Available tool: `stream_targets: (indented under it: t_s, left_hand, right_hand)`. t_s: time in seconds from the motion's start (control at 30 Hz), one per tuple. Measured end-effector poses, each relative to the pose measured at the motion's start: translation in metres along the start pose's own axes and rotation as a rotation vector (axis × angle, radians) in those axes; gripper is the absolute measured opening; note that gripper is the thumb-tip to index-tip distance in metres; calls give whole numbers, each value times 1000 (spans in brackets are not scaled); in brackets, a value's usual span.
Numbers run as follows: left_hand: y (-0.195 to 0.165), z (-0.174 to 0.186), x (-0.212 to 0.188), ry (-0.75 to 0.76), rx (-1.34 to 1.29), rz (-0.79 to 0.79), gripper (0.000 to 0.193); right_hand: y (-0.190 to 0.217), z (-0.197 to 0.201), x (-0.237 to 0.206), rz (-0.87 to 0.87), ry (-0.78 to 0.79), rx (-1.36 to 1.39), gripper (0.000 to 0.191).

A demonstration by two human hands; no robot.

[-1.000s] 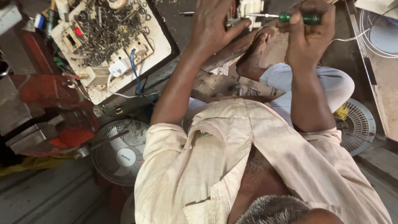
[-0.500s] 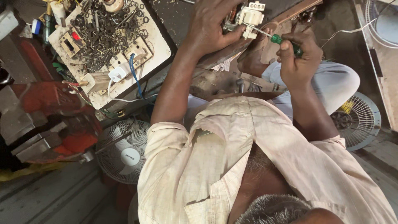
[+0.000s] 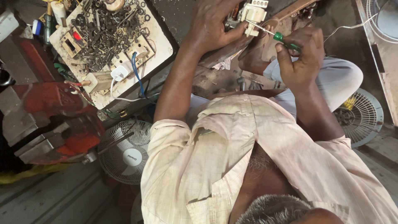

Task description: The person holds a small electric motor/pump assembly on the workbench and uses a green-handled screwdriver to unscrew and adjust its parts. They reposition the unit, work on different screws and fittings, and manipulate the housing and wiring by hand throughout the clip.

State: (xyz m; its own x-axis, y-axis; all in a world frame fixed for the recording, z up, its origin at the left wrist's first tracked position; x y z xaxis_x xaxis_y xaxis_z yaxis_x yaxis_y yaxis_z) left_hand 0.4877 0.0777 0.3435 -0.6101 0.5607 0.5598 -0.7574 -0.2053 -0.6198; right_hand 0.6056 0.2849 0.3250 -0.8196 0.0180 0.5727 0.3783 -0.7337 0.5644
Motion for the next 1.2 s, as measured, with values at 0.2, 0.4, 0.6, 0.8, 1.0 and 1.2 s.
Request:
stream_targets:
  t_s: [0.2, 0.4, 0.6, 0.8, 1.0, 1.2]
  left_hand:
    - [2, 2, -5, -6, 6, -9, 49]
    - [7, 8, -1, -16, 26, -19, 46]
    - [11, 16, 1, -29, 21, -36, 45]
    - [12, 23, 2, -43, 36, -61, 45]
    - [11, 34, 7, -54, 28, -47, 43]
    - [4, 34, 8, -45, 37, -64, 44]
  right_hand:
    - [2, -6, -5, 4, -11, -18, 16]
    - [-2, -13, 1, 16, -15, -36, 16]
    - [-16, -26, 4, -96, 37, 55, 16]
    - [-10, -31, 7, -122, 57, 56, 17]
    - [14, -23, 21, -26, 23, 1, 13]
    - [28, -12, 22, 29, 13, -78, 13]
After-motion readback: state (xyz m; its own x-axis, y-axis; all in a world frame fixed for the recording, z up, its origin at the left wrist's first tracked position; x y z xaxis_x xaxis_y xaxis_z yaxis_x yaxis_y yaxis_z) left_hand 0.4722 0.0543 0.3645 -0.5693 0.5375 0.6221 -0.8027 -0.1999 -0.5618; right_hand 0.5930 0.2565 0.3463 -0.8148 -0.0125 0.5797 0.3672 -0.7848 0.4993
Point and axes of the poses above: each hand's wrist, its own x-axis towards the middle knuckle, its own z-axis out of the back of the hand, y = z × x, the point moved 9 cm from there along x, towards the middle knuckle, and after that the axes turned 14 degrees about -x, right-handed, at the moved point
